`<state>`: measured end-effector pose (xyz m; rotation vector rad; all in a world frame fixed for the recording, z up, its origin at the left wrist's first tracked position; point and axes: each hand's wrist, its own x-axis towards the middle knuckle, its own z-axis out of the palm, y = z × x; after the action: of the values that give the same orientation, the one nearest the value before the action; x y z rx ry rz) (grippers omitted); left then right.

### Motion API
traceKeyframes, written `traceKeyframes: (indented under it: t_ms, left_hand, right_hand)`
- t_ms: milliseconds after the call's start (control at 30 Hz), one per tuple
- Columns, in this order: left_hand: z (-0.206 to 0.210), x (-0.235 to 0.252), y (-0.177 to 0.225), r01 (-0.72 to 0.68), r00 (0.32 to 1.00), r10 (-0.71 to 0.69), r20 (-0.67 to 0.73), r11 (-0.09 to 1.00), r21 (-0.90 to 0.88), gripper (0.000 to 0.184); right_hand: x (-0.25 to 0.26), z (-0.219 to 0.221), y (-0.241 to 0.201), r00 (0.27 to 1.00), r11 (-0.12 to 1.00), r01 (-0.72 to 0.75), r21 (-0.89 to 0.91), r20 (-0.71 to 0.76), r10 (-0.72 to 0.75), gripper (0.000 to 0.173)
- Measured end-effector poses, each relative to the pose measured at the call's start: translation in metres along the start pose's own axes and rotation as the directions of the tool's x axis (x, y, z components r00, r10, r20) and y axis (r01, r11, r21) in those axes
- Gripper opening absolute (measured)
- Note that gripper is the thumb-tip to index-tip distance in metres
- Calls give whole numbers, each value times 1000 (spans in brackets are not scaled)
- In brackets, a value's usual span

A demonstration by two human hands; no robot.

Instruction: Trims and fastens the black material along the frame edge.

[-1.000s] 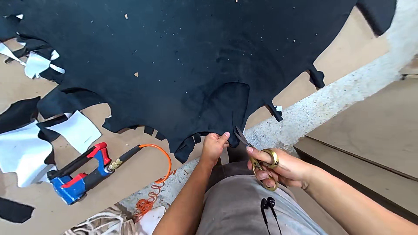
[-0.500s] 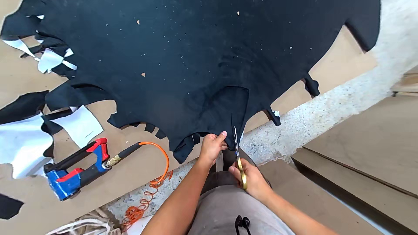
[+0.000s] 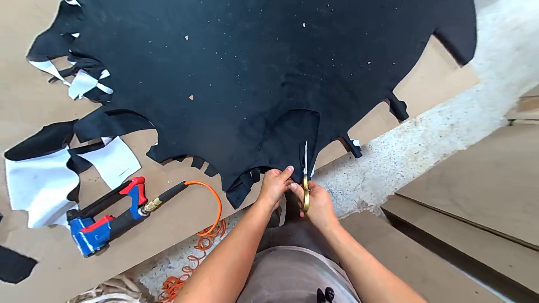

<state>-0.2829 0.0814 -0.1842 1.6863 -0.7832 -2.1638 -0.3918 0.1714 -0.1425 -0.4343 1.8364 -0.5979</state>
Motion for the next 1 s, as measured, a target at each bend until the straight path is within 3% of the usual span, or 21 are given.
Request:
traceKeyframes:
  t_ms: [167, 300, 433, 633, 800, 1000]
  left_hand:
    - [0, -2, -1, 38, 999, -36, 25, 998, -57, 32]
    - [1, 1, -2, 49, 999, -49, 9, 997, -59, 34]
    - [0, -1, -2, 55, 998, -56, -9, 998, -20, 37]
    - [6, -1, 2, 138, 986, -130, -104, 987, 77, 43]
    - [21, 0, 7, 252, 929, -141, -341, 918, 305, 53]
    - [25, -5, 16, 300, 907, -136, -398, 873, 385, 58]
  right_hand:
    - [23, -23, -28, 999, 999, -11, -41, 41, 13, 57]
    - [41, -41, -35, 996, 990, 83, -118, 44, -79, 57]
    - [55, -106, -55, 968, 949, 88, -304, 253, -9, 49]
    - [129, -203, -134, 805, 731, 295, -615, 572, 156, 49]
    - [184, -203, -164, 660, 578, 443, -686, 685, 308, 49]
    - [213, -196, -177, 547, 523, 583, -622, 776, 314, 52]
